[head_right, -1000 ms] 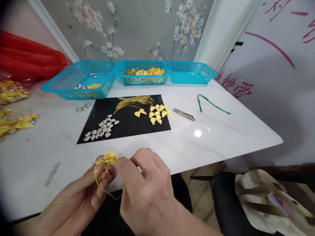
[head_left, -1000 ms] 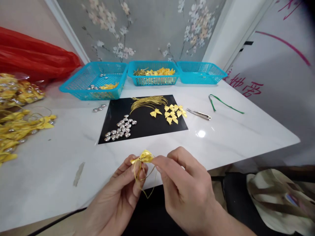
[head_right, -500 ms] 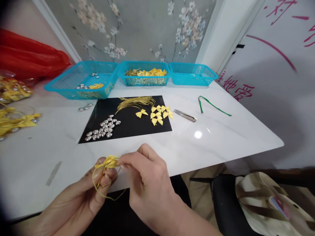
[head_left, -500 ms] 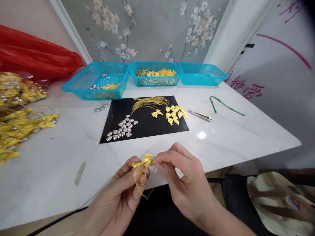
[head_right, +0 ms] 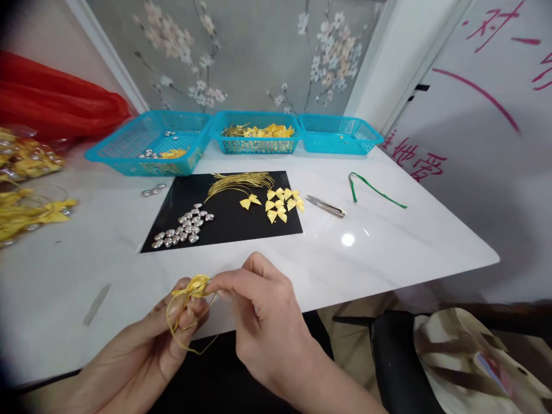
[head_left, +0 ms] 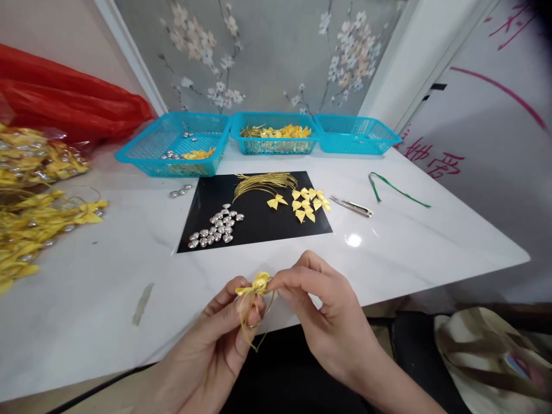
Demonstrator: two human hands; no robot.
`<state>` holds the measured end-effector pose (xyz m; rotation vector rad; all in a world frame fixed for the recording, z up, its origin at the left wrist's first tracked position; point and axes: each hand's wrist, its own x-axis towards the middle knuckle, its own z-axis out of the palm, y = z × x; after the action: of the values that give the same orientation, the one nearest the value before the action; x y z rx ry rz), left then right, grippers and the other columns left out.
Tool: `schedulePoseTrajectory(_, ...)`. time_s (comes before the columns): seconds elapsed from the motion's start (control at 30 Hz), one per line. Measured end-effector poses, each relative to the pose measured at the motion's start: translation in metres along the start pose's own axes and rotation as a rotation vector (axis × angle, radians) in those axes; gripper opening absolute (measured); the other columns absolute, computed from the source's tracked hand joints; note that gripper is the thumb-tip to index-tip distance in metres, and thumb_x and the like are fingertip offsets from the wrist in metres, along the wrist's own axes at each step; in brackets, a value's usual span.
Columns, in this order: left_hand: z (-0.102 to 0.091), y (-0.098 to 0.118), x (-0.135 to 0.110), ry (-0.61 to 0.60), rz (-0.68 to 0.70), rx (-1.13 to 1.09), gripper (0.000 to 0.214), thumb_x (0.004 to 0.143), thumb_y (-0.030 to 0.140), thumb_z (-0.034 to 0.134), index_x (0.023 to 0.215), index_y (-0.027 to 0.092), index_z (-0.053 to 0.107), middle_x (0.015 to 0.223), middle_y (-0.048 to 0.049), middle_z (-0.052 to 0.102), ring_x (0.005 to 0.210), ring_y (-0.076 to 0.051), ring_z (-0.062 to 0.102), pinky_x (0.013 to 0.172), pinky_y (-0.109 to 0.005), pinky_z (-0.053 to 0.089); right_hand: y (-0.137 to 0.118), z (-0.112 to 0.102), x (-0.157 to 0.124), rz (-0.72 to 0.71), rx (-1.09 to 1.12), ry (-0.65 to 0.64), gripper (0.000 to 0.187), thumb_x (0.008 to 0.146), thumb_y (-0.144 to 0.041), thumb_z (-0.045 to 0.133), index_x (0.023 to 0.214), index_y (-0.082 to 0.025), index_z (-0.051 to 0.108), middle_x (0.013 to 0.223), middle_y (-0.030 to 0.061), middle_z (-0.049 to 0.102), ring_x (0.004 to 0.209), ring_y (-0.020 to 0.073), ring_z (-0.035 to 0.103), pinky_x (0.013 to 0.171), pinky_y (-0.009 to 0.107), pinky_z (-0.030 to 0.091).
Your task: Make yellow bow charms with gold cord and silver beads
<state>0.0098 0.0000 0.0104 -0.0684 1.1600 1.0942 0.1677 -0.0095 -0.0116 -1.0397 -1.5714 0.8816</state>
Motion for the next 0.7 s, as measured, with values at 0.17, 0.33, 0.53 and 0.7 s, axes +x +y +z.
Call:
schedulePoseTrajectory(0.17, 0.0, 0.0004, -0.0003, 0.019, -0.014, 0.007, 0.036, 0.09, -0.012, 0.039, 0.08, 0.008, 0.067, 0.07, -0.0103, 0.073, 0.054, -0.015, 0.075, 0.049, -0.016, 0.061, 0.0007, 0.0002, -0.0001, -0.001, 0.002, -0.002, 0.027, 0.092, -0.007, 0.052, 0.098, -0.025, 0.072, 0.077, -0.0012, 0.05, 0.071, 0.0128, 0.053, 0.061, 0.024, 0.047)
schedulePoseTrajectory(0.33, 0.0008, -0.0002, -0.0014, 0.038, -0.032, -0.001, 0.037, 0.091, -0.012, 0.038, 0.08, 0.01, 0.066, 0.07, -0.0083, 0.074, 0.054, -0.016, 0.075, 0.05, -0.017, 0.062, -0.0006, 0.0008, -0.0007, 0.001, -0.006, -0.012, 0.028, 0.092, -0.006, 0.051, 0.1, -0.025, 0.071, 0.079, -0.0005, 0.052, 0.072, 0.0138, 0.053, 0.062, 0.025, 0.048)
schedulePoseTrajectory(0.53, -0.0008, -0.0009, -0.0019, 0.01, -0.023, 0.011, 0.037, 0.09, -0.012, 0.04, 0.078, 0.009, 0.067, 0.069, -0.0079, 0.073, 0.055, -0.016, 0.076, 0.051, -0.018, 0.063, -0.0021, 0.0, -0.0003, -0.02, -0.023, -0.019, 0.029, 0.093, -0.005, 0.049, 0.1, -0.024, 0.07, 0.079, -0.0004, 0.052, 0.072, 0.0133, 0.053, 0.062, 0.025, 0.046)
schedulePoseTrajectory(0.7, -0.0022, -0.0026, 0.0002, 0.019, -0.033, -0.007, 0.036, 0.089, -0.013, 0.041, 0.078, 0.008, 0.068, 0.07, -0.0091, 0.072, 0.056, -0.017, 0.076, 0.052, -0.02, 0.064, -0.0021, 0.0014, 0.0007, -0.027, -0.013, -0.008, 0.03, 0.09, -0.002, 0.05, 0.098, -0.023, 0.071, 0.078, -0.0008, 0.051, 0.07, 0.0129, 0.052, 0.061, 0.024, 0.046)
